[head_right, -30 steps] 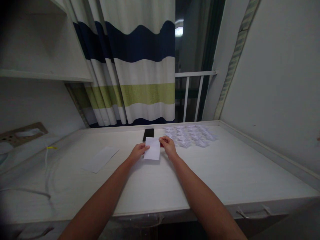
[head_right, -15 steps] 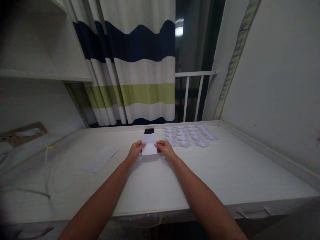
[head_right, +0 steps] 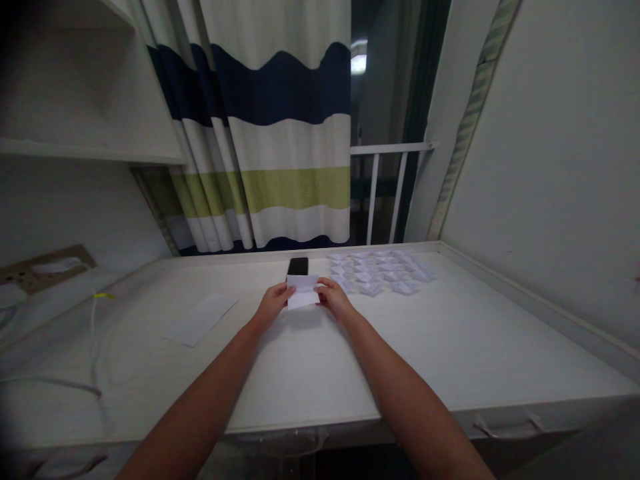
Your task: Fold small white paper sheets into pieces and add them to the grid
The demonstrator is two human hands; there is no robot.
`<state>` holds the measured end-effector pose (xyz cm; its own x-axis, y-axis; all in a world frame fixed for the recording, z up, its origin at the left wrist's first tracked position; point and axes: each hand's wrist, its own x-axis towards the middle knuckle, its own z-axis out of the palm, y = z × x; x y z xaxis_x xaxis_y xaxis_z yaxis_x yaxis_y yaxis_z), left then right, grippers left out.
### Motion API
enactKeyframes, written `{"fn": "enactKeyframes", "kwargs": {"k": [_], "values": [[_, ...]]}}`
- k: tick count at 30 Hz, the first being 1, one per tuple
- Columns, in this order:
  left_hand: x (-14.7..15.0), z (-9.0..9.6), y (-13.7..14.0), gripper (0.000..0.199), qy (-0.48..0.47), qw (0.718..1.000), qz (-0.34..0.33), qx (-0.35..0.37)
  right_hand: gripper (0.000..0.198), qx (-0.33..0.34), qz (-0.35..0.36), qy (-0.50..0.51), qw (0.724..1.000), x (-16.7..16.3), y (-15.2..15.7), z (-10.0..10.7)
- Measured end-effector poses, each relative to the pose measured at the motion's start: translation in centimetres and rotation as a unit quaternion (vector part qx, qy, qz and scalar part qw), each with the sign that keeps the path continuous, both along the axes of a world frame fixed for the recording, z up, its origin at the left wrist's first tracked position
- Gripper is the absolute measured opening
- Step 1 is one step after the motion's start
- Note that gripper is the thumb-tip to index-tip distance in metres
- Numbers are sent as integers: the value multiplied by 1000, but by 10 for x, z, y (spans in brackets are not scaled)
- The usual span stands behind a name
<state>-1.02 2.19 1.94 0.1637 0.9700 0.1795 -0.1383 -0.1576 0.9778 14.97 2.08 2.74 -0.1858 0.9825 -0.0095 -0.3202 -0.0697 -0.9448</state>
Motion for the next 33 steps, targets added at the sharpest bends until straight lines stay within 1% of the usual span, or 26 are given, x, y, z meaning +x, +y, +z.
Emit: {"fn": "enactKeyframes", "kwargs": {"k": [3, 6, 11, 14, 16, 18, 22, 24, 26, 30, 33], "values": [[0, 2, -1, 41, -29, 999, -30, -9, 17, 6, 11, 1, 1000, 1, 1, 0], [0, 5, -4, 34, -60, 997, -49, -18, 15, 12, 12, 1, 1000, 2, 0, 0], [0, 10, -9, 19, -89, 994, -60, -28, 10, 13, 6, 9, 1000, 0, -3, 3], [-1, 10, -9, 16, -106, 993, -56, -20, 9, 27, 16, 6, 999, -1, -3, 2], [-1, 9, -8, 18, -112, 992, -52, -11, 11, 39, 19, -2, 999, -1, -1, 0], [-2, 7, -6, 20, -98, 994, -39, -1, 14, 54, 21, -12, 998, -1, 0, -2], [-2, 3, -2, 21, -5, 1000, 15, 19, 21, 70, 14, -12, 997, -1, 1, -2], [-2, 3, -2, 25, 27, 999, 34, 30, 23, 69, 4, -6, 998, -1, 0, 0], [-2, 3, -1, 31, 30, 998, 44, 41, 26, 71, -6, -6, 997, -2, -2, 2], [-2, 4, 0, 41, 8, 997, 57, 60, 40, 78, -26, -21, 996, -4, -1, 0], [-2, 3, 1, 43, 13, 997, 51, 63, 34, 86, -52, -32, 994, -4, 4, -4]]}}
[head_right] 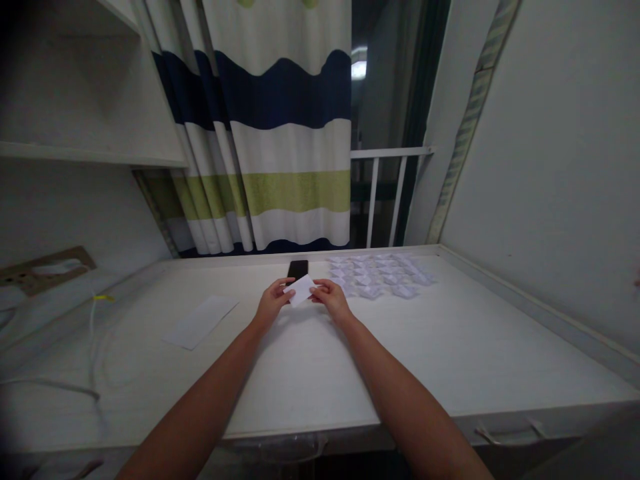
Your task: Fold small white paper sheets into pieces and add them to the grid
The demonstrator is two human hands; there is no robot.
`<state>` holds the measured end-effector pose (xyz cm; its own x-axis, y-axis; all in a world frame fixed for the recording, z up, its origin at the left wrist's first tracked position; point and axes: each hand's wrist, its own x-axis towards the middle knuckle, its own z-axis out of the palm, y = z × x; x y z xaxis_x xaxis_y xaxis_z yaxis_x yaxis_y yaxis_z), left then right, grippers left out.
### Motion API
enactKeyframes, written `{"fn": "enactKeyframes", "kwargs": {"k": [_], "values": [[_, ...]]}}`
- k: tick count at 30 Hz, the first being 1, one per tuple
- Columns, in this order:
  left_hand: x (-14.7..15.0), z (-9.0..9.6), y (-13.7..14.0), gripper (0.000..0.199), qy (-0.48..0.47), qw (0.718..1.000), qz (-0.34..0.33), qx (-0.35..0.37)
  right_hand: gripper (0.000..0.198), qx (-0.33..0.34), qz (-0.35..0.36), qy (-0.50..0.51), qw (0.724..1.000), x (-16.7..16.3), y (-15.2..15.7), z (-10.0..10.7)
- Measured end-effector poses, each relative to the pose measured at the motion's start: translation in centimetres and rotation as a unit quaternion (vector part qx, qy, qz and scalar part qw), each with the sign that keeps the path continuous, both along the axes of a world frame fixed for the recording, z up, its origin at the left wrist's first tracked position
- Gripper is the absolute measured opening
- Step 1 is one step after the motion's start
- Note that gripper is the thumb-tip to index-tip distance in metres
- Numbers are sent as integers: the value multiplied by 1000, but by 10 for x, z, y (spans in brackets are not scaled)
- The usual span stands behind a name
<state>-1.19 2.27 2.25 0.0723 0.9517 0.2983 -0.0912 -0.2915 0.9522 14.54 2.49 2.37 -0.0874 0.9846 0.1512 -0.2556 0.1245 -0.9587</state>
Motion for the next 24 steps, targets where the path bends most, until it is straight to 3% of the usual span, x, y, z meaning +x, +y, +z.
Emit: {"fn": "enactKeyframes", "kwargs": {"k": [6, 10, 14, 19, 24], "values": [[5, -6, 2, 31, 33, 999, -41, 12, 26, 125, -41, -107, 985, 2, 5, -4], [5, -7, 3, 24, 52, 998, -3, 47, 21, 170, -50, -169, 970, 1, 4, -4], [4, -5, 3, 20, 57, 996, 27, 56, 21, 148, -45, -129, 979, 1, 3, -2], [8, -3, -2, 21, 16, 999, -2, 38, 27, 66, -17, -61, 996, -1, 0, -1], [11, -1, -5, 22, -20, 1000, -4, 17, 31, 39, -3, -13, 999, -4, 0, -1]]}}
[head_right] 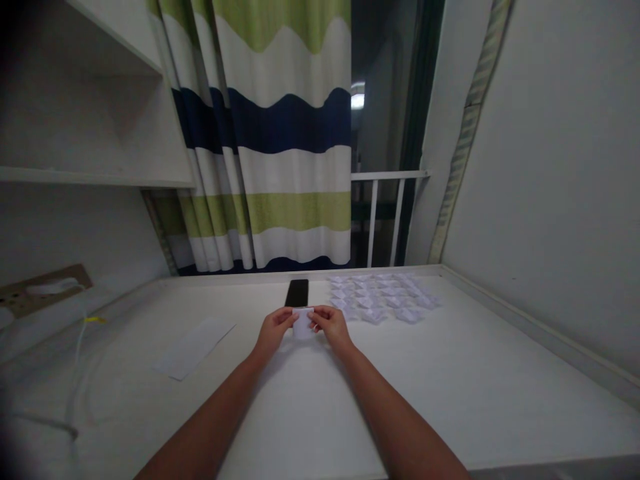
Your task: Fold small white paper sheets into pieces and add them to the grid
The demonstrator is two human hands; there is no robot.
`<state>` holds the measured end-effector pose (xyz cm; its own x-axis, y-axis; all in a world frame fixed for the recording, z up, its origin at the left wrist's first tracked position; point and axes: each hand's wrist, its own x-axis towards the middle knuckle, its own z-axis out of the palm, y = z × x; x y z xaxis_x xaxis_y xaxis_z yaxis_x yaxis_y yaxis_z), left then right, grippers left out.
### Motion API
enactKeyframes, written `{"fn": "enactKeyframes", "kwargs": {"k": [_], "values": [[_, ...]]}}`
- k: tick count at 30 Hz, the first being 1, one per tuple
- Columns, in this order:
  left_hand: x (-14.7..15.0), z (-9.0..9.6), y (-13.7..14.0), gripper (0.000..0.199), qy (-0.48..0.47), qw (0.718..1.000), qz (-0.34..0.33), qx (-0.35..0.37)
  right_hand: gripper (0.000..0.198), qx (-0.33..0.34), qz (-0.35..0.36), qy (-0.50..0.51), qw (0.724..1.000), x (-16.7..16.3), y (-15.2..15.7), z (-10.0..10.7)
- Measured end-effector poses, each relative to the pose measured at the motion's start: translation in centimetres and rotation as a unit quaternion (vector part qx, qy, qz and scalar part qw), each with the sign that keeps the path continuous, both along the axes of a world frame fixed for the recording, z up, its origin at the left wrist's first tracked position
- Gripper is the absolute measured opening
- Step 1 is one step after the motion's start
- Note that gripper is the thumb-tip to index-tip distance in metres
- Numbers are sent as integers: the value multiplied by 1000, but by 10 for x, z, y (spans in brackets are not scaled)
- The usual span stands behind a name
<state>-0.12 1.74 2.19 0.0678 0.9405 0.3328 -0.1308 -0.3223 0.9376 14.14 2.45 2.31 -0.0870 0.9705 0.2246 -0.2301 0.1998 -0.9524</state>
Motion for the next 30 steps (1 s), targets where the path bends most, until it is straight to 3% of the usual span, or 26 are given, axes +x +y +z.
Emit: {"fn": "enactKeyframes", "kwargs": {"k": [30], "values": [[4, 1, 0, 29, -13, 999, 39, -35, 29, -14, 3, 14, 1000, 1, -1, -1]]}}
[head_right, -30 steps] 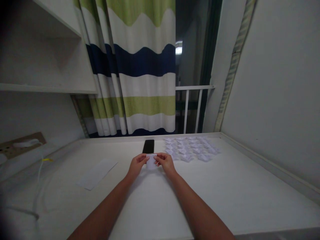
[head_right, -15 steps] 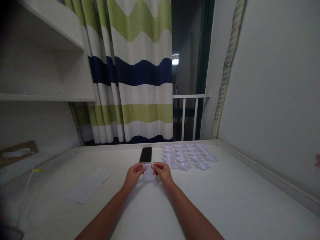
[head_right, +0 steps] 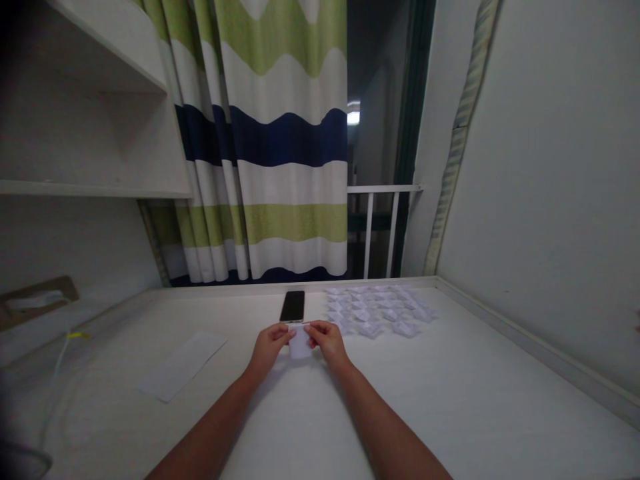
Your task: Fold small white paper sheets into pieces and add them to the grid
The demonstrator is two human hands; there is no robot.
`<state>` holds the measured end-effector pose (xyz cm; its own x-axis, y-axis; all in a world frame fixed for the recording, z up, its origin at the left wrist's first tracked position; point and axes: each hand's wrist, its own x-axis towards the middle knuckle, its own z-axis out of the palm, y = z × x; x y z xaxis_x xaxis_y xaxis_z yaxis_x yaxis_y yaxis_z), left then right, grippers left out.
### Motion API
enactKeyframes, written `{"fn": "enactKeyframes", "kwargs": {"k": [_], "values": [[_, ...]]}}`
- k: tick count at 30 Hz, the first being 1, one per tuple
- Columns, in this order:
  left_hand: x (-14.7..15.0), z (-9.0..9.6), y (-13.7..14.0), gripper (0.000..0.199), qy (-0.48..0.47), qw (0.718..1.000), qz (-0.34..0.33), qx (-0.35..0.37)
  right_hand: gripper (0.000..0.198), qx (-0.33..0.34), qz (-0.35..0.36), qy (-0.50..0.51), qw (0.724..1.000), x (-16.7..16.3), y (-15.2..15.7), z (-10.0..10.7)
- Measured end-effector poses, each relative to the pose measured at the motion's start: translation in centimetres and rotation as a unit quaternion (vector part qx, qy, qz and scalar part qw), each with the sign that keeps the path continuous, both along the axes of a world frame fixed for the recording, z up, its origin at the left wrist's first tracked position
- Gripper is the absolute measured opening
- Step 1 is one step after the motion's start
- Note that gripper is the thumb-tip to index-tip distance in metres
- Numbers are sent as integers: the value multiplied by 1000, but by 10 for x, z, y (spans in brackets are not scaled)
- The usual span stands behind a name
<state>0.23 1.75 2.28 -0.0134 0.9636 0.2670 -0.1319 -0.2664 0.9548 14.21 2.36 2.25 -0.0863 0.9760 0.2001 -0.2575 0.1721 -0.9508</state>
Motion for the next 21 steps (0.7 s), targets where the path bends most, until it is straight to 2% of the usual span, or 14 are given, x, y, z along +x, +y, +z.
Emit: {"fn": "enactKeyframes", "kwargs": {"k": [5, 15, 21], "values": [[-1, -2, 0, 29, 13, 1000, -12, 7, 28, 9, -6, -15, 1000, 0, 2, -2], [-1, -3, 1, 26, 24, 999, 21, 22, 28, 1, 4, -13, 1000, -1, -2, 2], [0, -3, 1, 30, 19, 1000, -3, -5, 29, -3, -22, -8, 1000, 2, 2, -3]]}}
